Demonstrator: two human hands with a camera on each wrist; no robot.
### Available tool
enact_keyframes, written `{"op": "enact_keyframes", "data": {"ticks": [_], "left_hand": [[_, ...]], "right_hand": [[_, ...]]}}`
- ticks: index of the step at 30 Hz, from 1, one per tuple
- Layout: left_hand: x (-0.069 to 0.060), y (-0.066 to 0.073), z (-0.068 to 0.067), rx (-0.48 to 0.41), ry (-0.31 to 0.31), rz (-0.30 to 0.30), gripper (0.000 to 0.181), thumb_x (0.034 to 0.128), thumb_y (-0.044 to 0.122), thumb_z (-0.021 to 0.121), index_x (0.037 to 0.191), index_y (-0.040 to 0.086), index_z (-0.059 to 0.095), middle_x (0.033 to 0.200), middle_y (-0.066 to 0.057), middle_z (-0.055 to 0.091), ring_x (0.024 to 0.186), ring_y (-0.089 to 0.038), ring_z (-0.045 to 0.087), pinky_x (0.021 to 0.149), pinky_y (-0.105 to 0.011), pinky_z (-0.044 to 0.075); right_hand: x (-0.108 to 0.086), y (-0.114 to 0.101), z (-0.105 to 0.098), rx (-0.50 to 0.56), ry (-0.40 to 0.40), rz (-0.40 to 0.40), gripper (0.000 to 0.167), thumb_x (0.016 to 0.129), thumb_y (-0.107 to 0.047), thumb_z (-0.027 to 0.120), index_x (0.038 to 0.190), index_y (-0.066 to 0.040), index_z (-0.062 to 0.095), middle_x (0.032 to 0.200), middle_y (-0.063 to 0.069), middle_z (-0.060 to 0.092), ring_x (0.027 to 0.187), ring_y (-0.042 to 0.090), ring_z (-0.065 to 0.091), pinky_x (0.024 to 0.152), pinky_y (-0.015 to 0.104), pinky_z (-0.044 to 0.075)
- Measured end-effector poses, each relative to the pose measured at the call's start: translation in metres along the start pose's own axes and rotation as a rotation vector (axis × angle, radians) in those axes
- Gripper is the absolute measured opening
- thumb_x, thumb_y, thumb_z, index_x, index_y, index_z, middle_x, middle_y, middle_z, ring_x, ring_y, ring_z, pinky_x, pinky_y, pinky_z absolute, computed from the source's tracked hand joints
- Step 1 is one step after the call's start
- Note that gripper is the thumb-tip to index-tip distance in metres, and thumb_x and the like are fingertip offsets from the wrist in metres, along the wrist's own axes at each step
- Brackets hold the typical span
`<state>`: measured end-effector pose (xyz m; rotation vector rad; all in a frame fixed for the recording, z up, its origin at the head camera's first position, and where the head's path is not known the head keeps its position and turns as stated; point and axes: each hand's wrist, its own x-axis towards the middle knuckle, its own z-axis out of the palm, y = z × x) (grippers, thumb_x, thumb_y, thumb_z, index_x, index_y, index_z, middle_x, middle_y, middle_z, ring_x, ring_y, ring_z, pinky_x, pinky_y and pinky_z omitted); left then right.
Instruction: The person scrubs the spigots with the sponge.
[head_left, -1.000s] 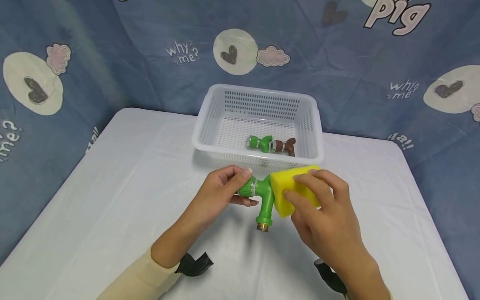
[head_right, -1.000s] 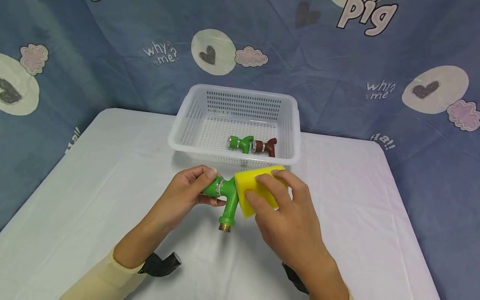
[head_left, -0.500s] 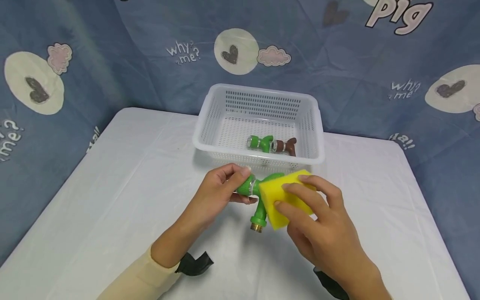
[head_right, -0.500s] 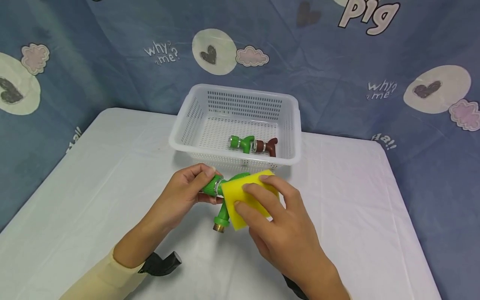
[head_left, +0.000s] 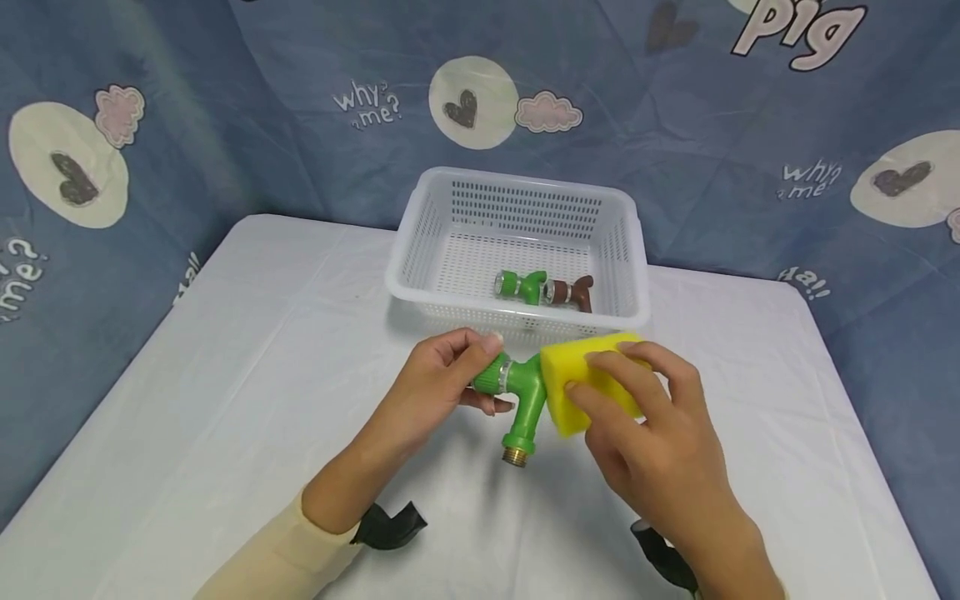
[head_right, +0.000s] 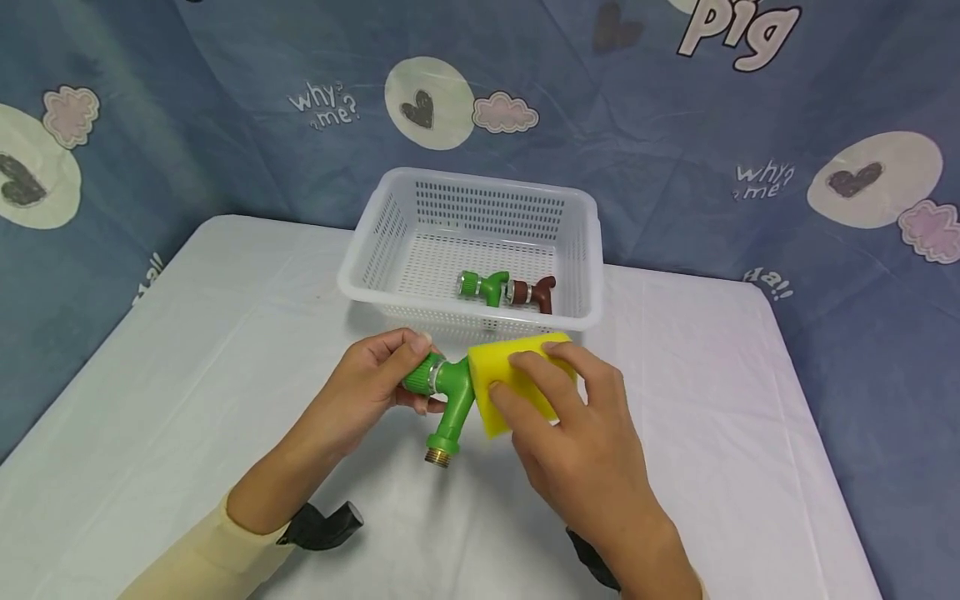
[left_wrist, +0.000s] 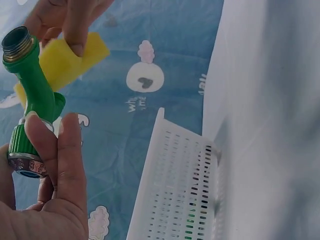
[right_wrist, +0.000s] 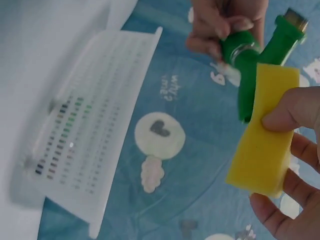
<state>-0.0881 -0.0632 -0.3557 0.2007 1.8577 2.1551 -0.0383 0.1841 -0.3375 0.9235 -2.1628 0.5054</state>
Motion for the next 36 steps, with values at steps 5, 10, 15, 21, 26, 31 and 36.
{"op": "enact_keyframes", "data": {"ticks": [5,10,15,21,26,31,36], "left_hand": [[-0.001,0.001,-0.001,-0.001,0.026,0.004,0.026,0.1038,0.023,0.069,0.103,-0.003,0.065,0.097,-0.018,0.065,0.07,-0.032,0.075,0.073,-0.044,0.065],[-0.002,0.0,-0.001,0.042,0.047,0.024,0.029,0.0994,0.023,0.076,0.109,-0.001,0.064,0.108,-0.019,0.068,0.079,-0.034,0.076,0.077,-0.041,0.065],[-0.006,-0.001,0.001,0.134,0.09,0.059,0.031,0.0958,0.026,0.08,0.11,0.005,0.062,0.092,-0.015,0.076,0.077,-0.032,0.074,0.073,-0.034,0.062],[-0.011,-0.002,0.003,0.231,0.159,0.116,0.033,0.0923,0.032,0.084,0.107,0.011,0.062,0.081,-0.011,0.073,0.076,-0.03,0.072,0.054,-0.024,0.04],[-0.012,-0.001,0.004,0.268,0.214,0.194,0.033,0.0904,0.032,0.086,0.106,0.015,0.062,0.082,-0.007,0.071,0.072,-0.026,0.071,0.054,-0.024,0.044],[-0.01,-0.003,0.004,0.24,0.212,0.193,0.032,0.0913,0.029,0.085,0.107,0.013,0.062,0.083,-0.009,0.071,0.072,-0.026,0.071,0.056,-0.024,0.049],[-0.009,-0.005,0.005,0.203,0.172,0.183,0.03,0.0933,0.026,0.083,0.107,0.011,0.061,0.083,-0.009,0.073,0.074,-0.029,0.071,0.061,-0.026,0.052]], "right_hand": [[-0.001,0.004,-0.004,0.023,0.022,0.079,0.032,0.084,-0.007,0.061,0.112,-0.008,0.075,0.127,0.023,0.061,0.117,0.053,0.047,0.106,0.033,0.036],[0.001,-0.004,-0.005,0.066,0.041,0.117,0.034,0.099,-0.03,0.053,0.115,-0.01,0.076,0.123,0.023,0.062,0.109,0.048,0.049,0.091,0.042,0.041],[-0.001,-0.016,0.003,0.055,-0.058,0.154,0.046,0.106,-0.045,0.05,0.123,-0.011,0.074,0.12,0.024,0.06,0.102,0.043,0.051,0.08,0.046,0.046],[-0.005,-0.022,0.015,0.081,-0.165,0.204,0.04,0.103,-0.038,0.058,0.127,-0.01,0.073,0.122,0.02,0.058,0.102,0.039,0.05,0.078,0.047,0.055],[-0.004,-0.024,0.015,0.149,-0.187,0.199,0.041,0.084,-0.025,0.074,0.124,-0.014,0.074,0.12,0.01,0.059,0.101,0.027,0.051,0.075,0.038,0.055],[-0.003,-0.017,0.005,0.24,-0.217,0.254,0.043,0.082,-0.023,0.076,0.125,-0.017,0.073,0.119,0.002,0.058,0.103,0.019,0.049,0.078,0.031,0.049],[-0.003,-0.004,0.001,0.221,-0.154,0.362,0.045,0.083,-0.02,0.081,0.127,-0.013,0.072,0.123,0.005,0.06,0.113,0.022,0.051,0.083,0.033,0.049]]}}
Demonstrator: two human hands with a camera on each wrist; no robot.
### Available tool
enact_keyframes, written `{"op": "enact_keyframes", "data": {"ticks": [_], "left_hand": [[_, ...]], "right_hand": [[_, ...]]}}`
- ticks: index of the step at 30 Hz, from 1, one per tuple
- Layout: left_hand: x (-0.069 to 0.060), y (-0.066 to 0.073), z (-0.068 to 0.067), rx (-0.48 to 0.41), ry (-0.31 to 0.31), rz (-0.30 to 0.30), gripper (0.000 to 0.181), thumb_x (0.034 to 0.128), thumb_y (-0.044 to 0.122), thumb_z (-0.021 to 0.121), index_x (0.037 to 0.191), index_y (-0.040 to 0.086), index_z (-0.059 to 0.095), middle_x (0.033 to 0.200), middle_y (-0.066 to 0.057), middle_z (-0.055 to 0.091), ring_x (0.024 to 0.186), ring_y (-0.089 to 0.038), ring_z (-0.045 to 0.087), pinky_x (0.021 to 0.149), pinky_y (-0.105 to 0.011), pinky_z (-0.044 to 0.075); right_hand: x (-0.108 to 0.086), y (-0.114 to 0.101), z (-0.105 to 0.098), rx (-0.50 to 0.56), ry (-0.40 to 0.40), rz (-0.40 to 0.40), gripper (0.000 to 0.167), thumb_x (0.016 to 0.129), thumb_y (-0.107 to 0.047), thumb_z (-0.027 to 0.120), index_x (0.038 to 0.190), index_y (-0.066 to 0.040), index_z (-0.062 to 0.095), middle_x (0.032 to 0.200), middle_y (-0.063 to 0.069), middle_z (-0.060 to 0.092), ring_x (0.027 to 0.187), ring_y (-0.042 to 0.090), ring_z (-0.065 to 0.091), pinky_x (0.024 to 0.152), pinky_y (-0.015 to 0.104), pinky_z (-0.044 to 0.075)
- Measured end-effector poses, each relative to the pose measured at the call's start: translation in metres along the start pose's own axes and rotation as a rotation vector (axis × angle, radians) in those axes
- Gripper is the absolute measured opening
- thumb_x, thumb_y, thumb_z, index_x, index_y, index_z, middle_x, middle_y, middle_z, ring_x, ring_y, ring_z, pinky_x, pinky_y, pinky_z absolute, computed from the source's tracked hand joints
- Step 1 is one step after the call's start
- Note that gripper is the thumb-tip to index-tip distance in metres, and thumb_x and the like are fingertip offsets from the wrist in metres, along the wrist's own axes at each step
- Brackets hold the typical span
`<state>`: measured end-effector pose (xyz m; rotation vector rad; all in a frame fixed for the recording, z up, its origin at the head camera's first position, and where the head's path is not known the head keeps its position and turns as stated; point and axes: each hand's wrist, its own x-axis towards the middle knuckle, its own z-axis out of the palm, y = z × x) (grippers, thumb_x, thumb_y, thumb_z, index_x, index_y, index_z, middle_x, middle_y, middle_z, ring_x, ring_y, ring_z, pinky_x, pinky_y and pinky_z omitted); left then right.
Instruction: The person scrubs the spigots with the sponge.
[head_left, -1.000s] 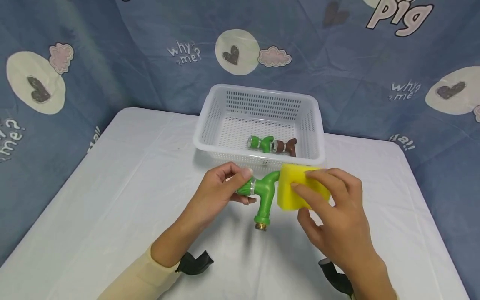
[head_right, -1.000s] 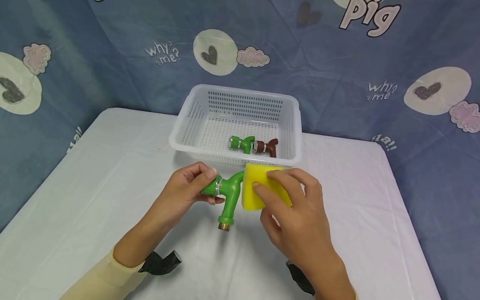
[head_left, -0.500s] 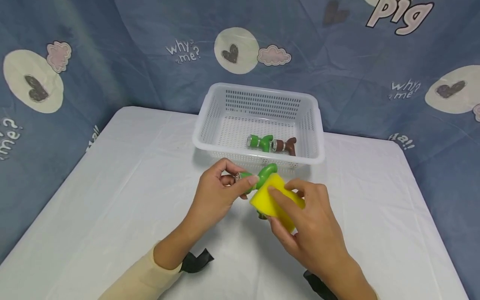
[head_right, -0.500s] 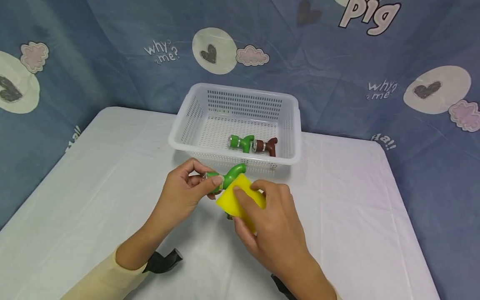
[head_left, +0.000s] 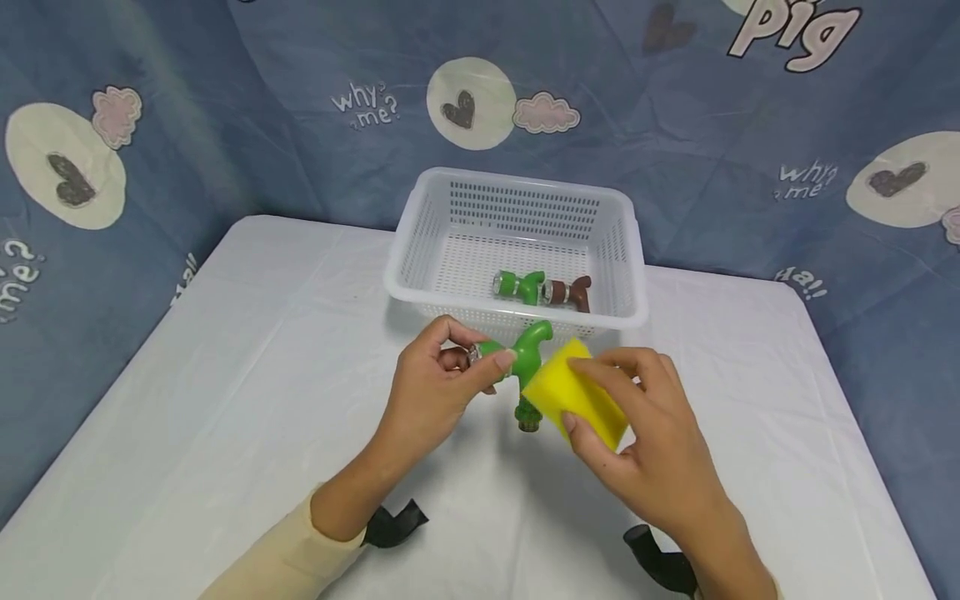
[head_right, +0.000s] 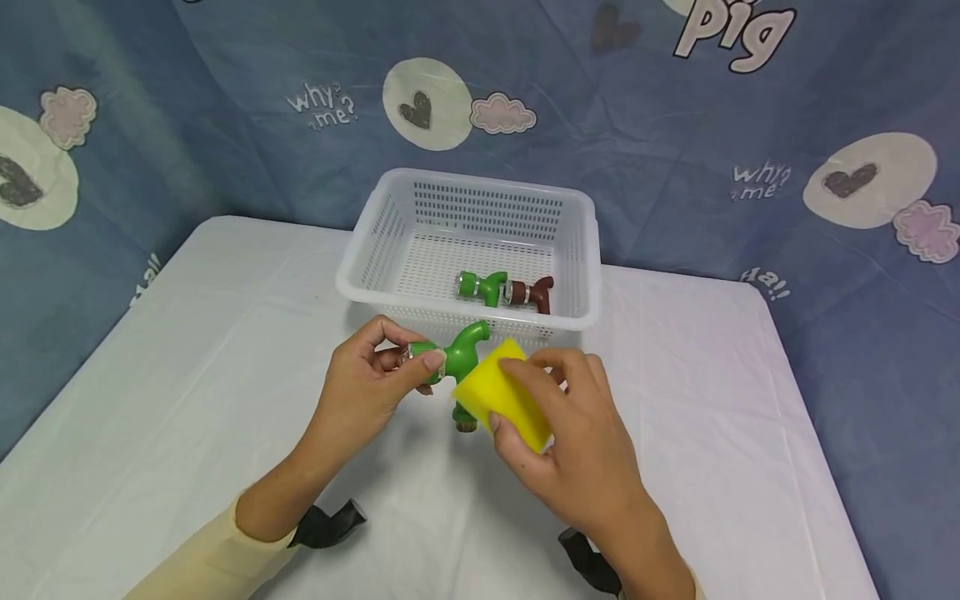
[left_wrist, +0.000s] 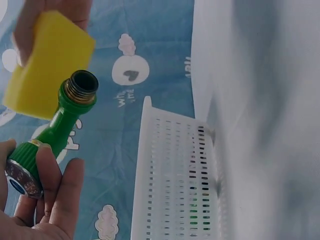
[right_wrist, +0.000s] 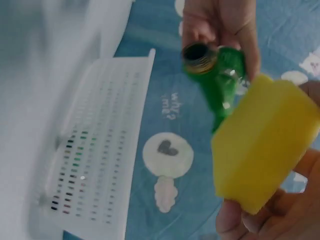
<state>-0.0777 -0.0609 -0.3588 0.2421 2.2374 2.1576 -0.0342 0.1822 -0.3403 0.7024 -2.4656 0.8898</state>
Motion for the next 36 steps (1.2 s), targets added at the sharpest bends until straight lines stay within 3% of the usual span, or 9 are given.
{"op": "enact_keyframes", "data": {"ticks": [4,9,17,21,23,28,31,36], "left_hand": [[-0.001,0.001,0.0,-0.019,-0.028,0.006,0.029,0.0937,0.022,0.083,0.107,0.01,0.06,0.084,-0.01,0.073,0.075,-0.031,0.071,0.065,-0.028,0.055],[0.0,0.001,-0.001,-0.012,-0.02,0.013,0.028,0.0936,0.021,0.083,0.106,0.01,0.06,0.085,-0.01,0.072,0.076,-0.032,0.071,0.066,-0.031,0.058],[0.003,0.001,-0.005,-0.021,0.034,0.02,0.028,0.0933,0.02,0.083,0.108,0.009,0.062,0.088,-0.012,0.071,0.075,-0.034,0.07,0.066,-0.03,0.06],[0.003,0.001,-0.006,0.006,0.049,0.025,0.029,0.0926,0.022,0.084,0.106,0.009,0.061,0.085,-0.011,0.071,0.073,-0.036,0.069,0.062,-0.03,0.058],[0.003,0.001,-0.005,0.025,0.05,0.038,0.029,0.0924,0.022,0.084,0.104,0.01,0.06,0.085,-0.01,0.071,0.071,-0.034,0.069,0.062,-0.032,0.059],[0.001,-0.001,-0.004,0.08,0.04,0.088,0.028,0.0922,0.023,0.084,0.102,0.012,0.061,0.089,-0.006,0.07,0.066,-0.026,0.067,0.057,-0.031,0.057],[0.0,-0.001,-0.003,0.089,0.039,0.105,0.028,0.0923,0.024,0.084,0.102,0.013,0.061,0.089,-0.006,0.067,0.066,-0.025,0.066,0.054,-0.029,0.054],[0.002,-0.002,-0.004,0.09,0.061,0.106,0.028,0.0924,0.025,0.084,0.101,0.012,0.061,0.093,-0.006,0.067,0.066,-0.026,0.067,0.053,-0.028,0.054]], "right_hand": [[0.001,0.002,0.003,0.013,0.008,0.055,0.046,0.086,-0.02,0.081,0.129,-0.012,0.071,0.126,0.006,0.059,0.117,0.023,0.051,0.086,0.033,0.051],[0.0,-0.002,0.007,-0.016,-0.082,0.106,0.044,0.089,-0.026,0.081,0.13,-0.013,0.071,0.125,0.002,0.057,0.117,0.019,0.049,0.083,0.039,0.056],[0.0,-0.002,0.006,-0.052,-0.186,0.057,0.041,0.088,-0.028,0.08,0.127,-0.016,0.073,0.117,-0.005,0.058,0.107,0.013,0.048,0.076,0.032,0.051],[0.0,-0.001,0.001,-0.043,-0.161,0.041,0.041,0.086,-0.026,0.08,0.126,-0.018,0.074,0.116,-0.006,0.058,0.107,0.013,0.048,0.076,0.032,0.05],[0.0,-0.001,0.001,-0.034,-0.115,0.021,0.042,0.087,-0.027,0.08,0.127,-0.018,0.073,0.118,-0.003,0.059,0.108,0.017,0.049,0.077,0.033,0.05],[-0.001,-0.005,0.008,-0.063,-0.026,-0.098,0.044,0.102,-0.046,0.064,0.128,-0.012,0.071,0.128,0.012,0.06,0.113,0.032,0.051,0.085,0.043,0.054],[-0.001,-0.006,0.013,-0.093,-0.022,-0.163,0.048,0.107,-0.049,0.052,0.127,-0.01,0.071,0.133,0.017,0.059,0.116,0.038,0.052,0.091,0.05,0.055],[-0.001,-0.01,0.021,-0.076,-0.054,-0.243,0.038,0.105,-0.039,0.056,0.124,-0.011,0.073,0.131,0.016,0.061,0.113,0.036,0.055,0.095,0.051,0.052]]}}
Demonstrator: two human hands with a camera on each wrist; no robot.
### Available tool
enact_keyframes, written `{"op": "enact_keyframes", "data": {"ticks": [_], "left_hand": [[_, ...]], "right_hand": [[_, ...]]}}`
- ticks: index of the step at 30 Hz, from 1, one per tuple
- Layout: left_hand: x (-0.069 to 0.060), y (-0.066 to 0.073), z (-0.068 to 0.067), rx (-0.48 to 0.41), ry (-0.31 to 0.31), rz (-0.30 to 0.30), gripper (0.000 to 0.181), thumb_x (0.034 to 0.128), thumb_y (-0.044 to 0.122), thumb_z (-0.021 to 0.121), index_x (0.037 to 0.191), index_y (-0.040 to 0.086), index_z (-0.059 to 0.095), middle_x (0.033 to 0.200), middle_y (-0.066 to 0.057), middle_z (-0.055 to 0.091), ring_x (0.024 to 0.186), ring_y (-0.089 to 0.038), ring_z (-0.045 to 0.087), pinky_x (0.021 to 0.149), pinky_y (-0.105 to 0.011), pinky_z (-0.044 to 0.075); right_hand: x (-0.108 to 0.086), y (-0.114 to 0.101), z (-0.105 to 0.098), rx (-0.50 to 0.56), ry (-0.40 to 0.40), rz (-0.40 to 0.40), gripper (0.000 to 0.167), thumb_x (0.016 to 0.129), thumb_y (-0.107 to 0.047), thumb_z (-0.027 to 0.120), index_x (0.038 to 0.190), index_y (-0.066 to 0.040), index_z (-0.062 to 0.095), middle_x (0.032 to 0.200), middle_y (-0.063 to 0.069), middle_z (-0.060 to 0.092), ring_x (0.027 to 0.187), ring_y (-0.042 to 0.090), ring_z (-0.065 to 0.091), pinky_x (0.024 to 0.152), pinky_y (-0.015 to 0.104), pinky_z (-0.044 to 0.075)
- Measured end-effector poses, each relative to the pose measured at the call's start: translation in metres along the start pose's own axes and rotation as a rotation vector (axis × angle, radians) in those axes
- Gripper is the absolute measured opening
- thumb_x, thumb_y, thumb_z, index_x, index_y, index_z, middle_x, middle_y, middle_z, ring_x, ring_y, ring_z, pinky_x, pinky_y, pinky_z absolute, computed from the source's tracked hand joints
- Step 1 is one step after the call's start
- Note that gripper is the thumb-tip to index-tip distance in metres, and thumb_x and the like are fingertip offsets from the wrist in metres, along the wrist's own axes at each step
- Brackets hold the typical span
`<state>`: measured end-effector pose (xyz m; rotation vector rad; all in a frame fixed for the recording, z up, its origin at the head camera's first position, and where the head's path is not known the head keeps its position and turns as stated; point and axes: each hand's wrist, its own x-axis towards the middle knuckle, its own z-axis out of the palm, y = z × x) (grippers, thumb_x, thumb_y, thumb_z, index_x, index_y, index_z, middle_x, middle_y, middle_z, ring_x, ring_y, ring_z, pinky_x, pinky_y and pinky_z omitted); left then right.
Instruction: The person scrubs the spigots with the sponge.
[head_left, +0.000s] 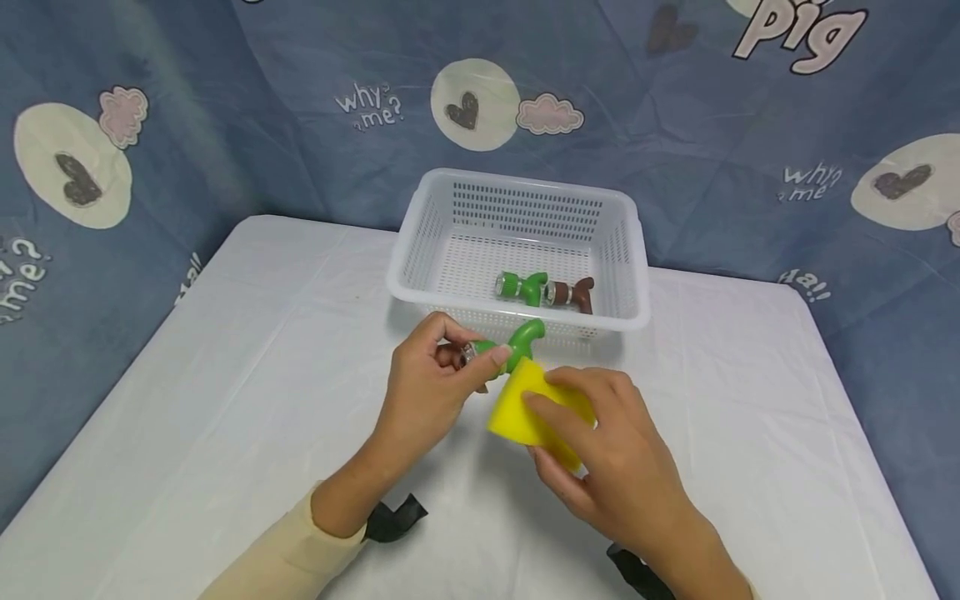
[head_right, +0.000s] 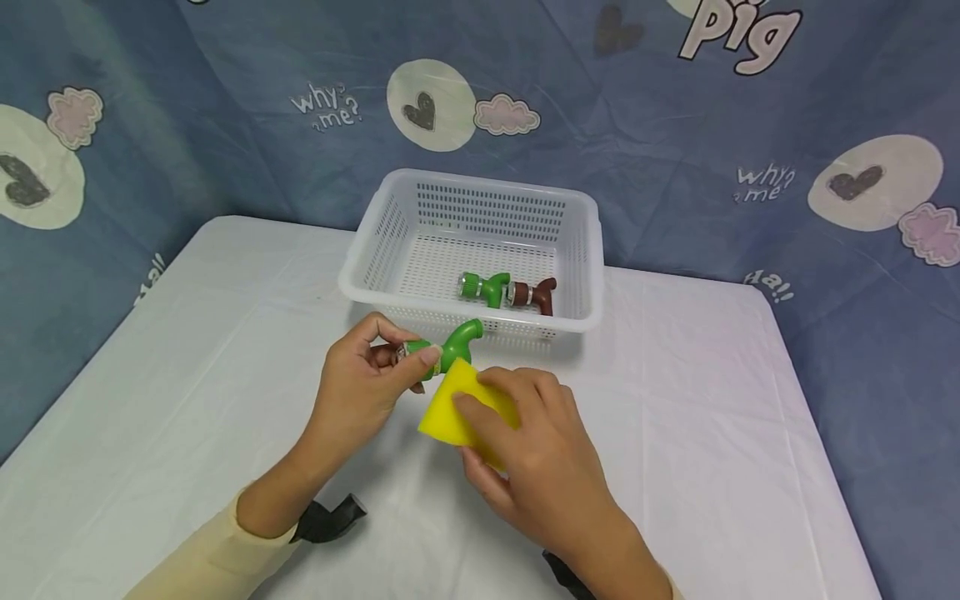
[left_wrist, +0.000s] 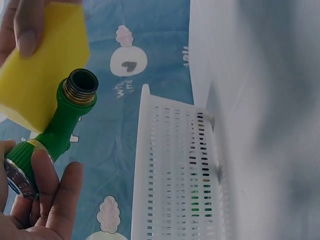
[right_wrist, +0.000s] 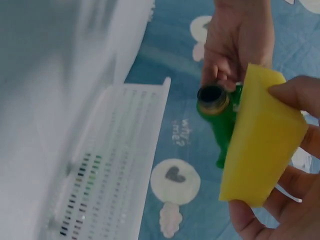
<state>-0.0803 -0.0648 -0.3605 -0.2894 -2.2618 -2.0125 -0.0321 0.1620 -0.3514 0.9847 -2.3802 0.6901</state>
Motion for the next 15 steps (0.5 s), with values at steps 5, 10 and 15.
{"op": "enact_keyframes", "data": {"ticks": [5,10,15], "left_hand": [[0.001,0.0,-0.001,0.017,0.02,0.001,0.028,0.092,0.026,0.084,0.101,0.013,0.062,0.099,-0.004,0.065,0.066,-0.026,0.067,0.053,-0.028,0.054],[0.001,0.0,0.0,0.0,0.013,-0.013,0.028,0.0916,0.026,0.085,0.102,0.013,0.062,0.098,-0.005,0.066,0.067,-0.027,0.067,0.055,-0.031,0.056],[0.0,0.001,0.0,-0.025,0.013,-0.014,0.028,0.0921,0.024,0.084,0.103,0.011,0.061,0.093,-0.006,0.07,0.066,-0.027,0.068,0.057,-0.034,0.059]], "right_hand": [[0.001,-0.001,0.002,0.096,-0.006,-0.093,0.03,0.096,-0.027,0.063,0.119,-0.012,0.074,0.126,0.01,0.064,0.108,0.029,0.056,0.096,0.039,0.048],[0.0,0.002,-0.007,0.178,0.004,-0.083,0.031,0.1,-0.034,0.061,0.119,-0.013,0.074,0.123,0.004,0.065,0.107,0.023,0.057,0.094,0.025,0.048],[0.001,0.009,-0.017,0.177,0.123,0.04,0.044,0.104,-0.044,0.059,0.125,-0.008,0.072,0.123,0.007,0.066,0.107,0.024,0.057,0.092,0.019,0.046]]}}
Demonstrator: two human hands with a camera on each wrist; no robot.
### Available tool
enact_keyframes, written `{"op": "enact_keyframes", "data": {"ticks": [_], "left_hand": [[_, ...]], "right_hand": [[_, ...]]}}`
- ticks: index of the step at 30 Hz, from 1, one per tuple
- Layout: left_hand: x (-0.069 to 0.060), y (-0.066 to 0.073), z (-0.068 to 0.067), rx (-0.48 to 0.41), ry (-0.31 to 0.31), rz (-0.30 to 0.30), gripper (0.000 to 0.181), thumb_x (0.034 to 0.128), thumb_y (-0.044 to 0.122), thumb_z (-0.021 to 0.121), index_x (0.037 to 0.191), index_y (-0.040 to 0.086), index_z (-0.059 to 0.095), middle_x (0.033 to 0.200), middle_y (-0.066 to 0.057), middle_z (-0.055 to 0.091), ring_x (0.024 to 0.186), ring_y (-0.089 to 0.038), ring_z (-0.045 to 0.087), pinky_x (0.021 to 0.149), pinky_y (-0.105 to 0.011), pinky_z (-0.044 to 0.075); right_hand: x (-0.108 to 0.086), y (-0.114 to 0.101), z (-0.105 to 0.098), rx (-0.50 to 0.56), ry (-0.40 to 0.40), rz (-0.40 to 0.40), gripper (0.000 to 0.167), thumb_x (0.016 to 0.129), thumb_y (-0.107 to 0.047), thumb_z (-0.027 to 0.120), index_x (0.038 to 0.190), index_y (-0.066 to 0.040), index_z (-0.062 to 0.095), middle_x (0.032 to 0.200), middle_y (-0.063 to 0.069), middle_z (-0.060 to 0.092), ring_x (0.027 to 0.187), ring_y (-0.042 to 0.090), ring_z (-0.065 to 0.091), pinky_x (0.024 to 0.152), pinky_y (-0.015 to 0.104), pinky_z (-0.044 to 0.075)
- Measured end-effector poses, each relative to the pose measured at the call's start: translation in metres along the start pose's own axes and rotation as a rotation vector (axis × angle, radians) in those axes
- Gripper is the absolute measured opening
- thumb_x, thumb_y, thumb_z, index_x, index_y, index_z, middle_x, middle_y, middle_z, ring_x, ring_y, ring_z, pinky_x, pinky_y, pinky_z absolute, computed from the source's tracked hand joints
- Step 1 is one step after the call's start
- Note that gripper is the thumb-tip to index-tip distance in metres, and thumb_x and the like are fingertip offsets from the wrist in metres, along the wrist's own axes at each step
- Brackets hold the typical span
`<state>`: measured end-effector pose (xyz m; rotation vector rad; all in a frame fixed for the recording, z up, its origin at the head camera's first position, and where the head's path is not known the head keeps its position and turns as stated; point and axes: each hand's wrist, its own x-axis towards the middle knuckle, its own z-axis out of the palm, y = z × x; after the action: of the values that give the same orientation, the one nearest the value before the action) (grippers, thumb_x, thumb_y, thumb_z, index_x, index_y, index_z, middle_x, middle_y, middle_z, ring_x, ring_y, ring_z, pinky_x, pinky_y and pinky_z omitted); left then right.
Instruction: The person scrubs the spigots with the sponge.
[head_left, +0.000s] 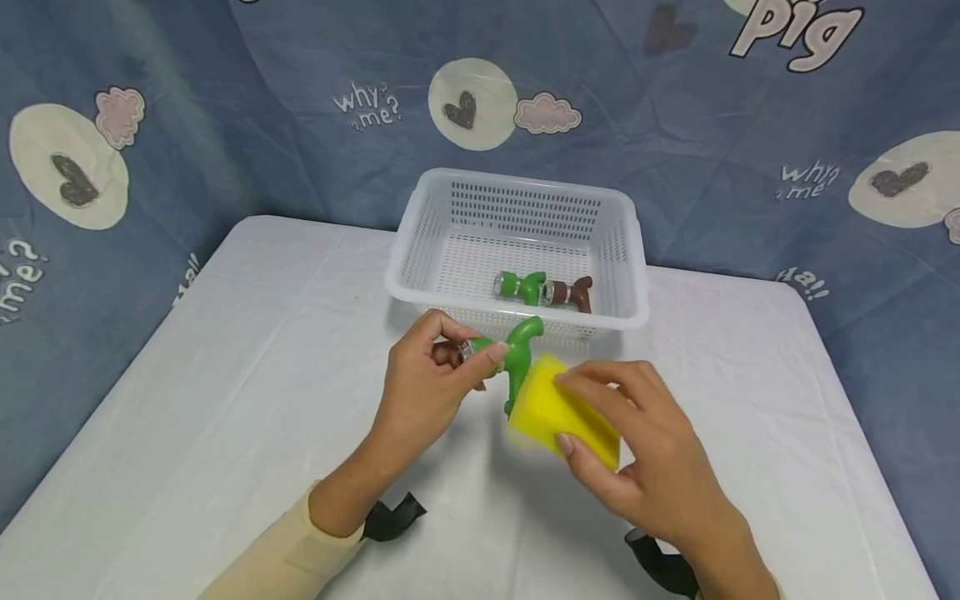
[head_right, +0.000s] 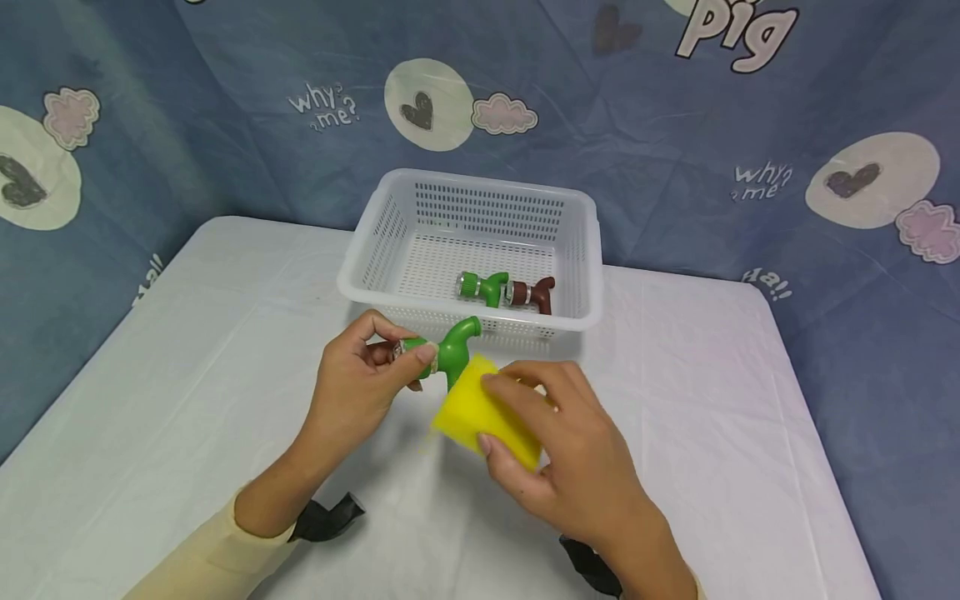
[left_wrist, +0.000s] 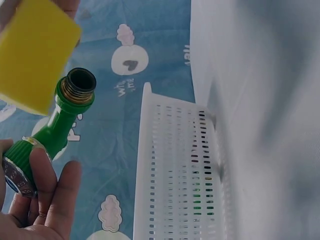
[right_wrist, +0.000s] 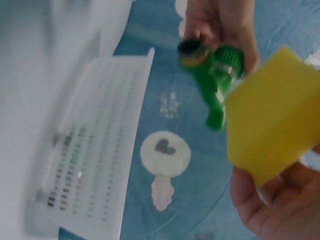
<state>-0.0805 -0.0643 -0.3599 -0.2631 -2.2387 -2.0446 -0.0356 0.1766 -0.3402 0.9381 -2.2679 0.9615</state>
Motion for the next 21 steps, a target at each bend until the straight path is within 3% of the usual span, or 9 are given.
{"op": "enact_keyframes", "data": {"ticks": [3,7,11,15,18,21], "left_hand": [[0.0,0.001,0.0,-0.021,-0.01,-0.003,0.028,0.0926,0.021,0.084,0.104,0.01,0.061,0.091,-0.008,0.069,0.067,-0.028,0.068,0.059,-0.034,0.06],[-0.001,0.002,-0.001,-0.031,-0.026,-0.011,0.026,0.0937,0.019,0.082,0.107,0.01,0.061,0.089,-0.01,0.069,0.069,-0.031,0.069,0.061,-0.034,0.061],[0.001,0.004,-0.004,-0.025,-0.015,-0.015,0.024,0.0943,0.018,0.081,0.106,0.01,0.062,0.086,-0.011,0.067,0.069,-0.036,0.068,0.059,-0.031,0.059],[0.003,0.004,-0.007,-0.029,0.007,-0.011,0.023,0.0942,0.016,0.081,0.106,0.008,0.063,0.084,-0.013,0.065,0.068,-0.038,0.067,0.057,-0.029,0.058],[0.004,0.004,-0.007,-0.036,0.015,-0.002,0.023,0.0942,0.014,0.081,0.106,0.007,0.063,0.085,-0.013,0.065,0.067,-0.036,0.067,0.058,-0.03,0.058],[0.004,0.003,-0.006,-0.057,0.018,0.003,0.022,0.0945,0.013,0.081,0.105,0.006,0.062,0.092,-0.012,0.068,0.067,-0.032,0.066,0.06,-0.032,0.06]], "right_hand": [[0.0,0.003,-0.001,-0.04,0.028,0.088,0.048,0.102,-0.043,0.063,0.134,-0.007,0.068,0.131,0.01,0.063,0.115,0.026,0.057,0.1,0.018,0.044],[-0.002,0.006,0.002,-0.065,-0.05,0.15,0.049,0.094,-0.03,0.075,0.139,-0.013,0.067,0.143,0.007,0.058,0.123,0.024,0.055,0.1,0.022,0.048],[-0.003,0.006,0.003,-0.065,-0.153,0.164,0.047,0.091,-0.027,0.08,0.136,-0.019,0.069,0.146,0.002,0.056,0.121,0.019,0.056,0.092,0.031,0.056],[-0.004,0.004,0.0,-0.059,-0.248,0.15,0.045,0.092,-0.027,0.079,0.135,-0.018,0.07,0.144,0.001,0.059,0.12,0.018,0.057,0.091,0.038,0.059],[-0.005,0.003,-0.004,-0.064,-0.279,0.128,0.044,0.09,-0.027,0.08,0.133,-0.018,0.071,0.14,-0.001,0.061,0.12,0.016,0.059,0.092,0.036,0.059],[-0.005,0.002,-0.01,-0.061,-0.261,0.122,0.043,0.088,-0.025,0.08,0.13,-0.019,0.072,0.136,-0.004,0.064,0.117,0.013,0.059,0.092,0.027,0.056]]}}
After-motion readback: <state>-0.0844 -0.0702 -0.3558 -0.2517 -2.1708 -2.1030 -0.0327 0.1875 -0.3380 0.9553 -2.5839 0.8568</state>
